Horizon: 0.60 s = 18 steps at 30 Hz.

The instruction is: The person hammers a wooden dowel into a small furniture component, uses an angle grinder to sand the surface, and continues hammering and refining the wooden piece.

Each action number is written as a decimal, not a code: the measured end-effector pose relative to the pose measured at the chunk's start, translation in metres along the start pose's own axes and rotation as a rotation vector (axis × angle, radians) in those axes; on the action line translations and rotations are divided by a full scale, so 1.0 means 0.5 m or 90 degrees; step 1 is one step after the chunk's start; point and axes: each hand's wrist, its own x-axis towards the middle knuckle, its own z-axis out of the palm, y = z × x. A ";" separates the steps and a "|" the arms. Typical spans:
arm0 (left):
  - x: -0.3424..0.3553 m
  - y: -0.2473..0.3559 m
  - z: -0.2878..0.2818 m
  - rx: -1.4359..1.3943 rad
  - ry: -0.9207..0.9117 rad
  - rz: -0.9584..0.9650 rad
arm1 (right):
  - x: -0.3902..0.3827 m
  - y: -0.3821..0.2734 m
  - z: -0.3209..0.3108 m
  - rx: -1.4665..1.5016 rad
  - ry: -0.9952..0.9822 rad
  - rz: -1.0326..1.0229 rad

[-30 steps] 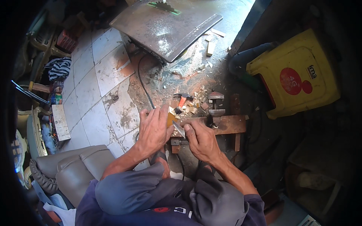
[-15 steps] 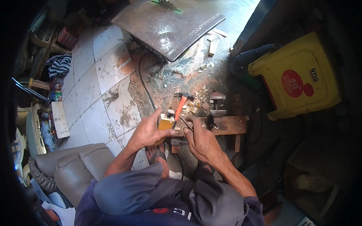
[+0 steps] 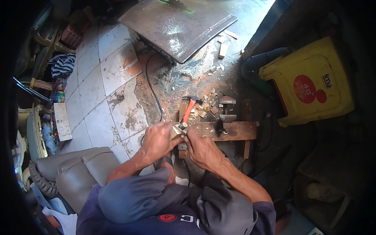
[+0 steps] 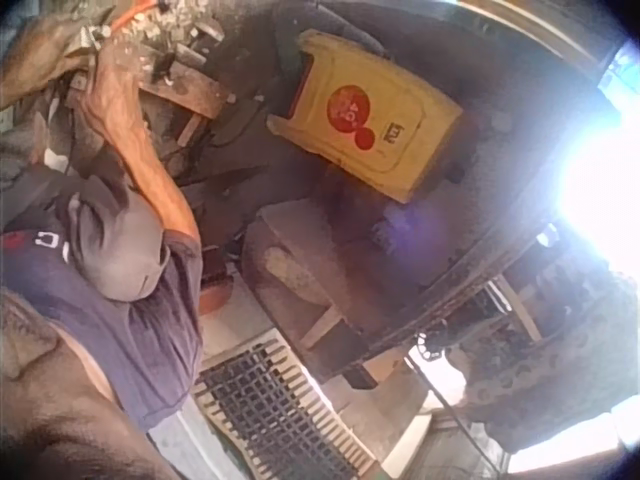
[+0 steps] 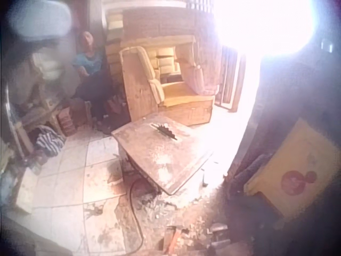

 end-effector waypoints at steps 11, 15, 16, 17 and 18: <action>0.025 0.009 -0.027 -0.318 -0.035 -0.138 | -0.011 -0.021 -0.042 -0.008 0.071 -0.039; 0.021 0.011 -0.025 -0.315 -0.067 -0.141 | -0.009 -0.021 -0.041 -0.046 0.065 -0.027; 0.024 0.018 -0.036 -0.300 -0.063 -0.135 | -0.008 -0.010 -0.036 -0.030 0.074 -0.039; 0.025 0.022 -0.043 -0.284 -0.058 -0.130 | -0.008 -0.003 -0.034 -0.014 0.084 -0.052; 0.026 0.019 -0.042 -0.277 -0.053 -0.124 | -0.009 0.001 -0.035 -0.020 0.067 -0.040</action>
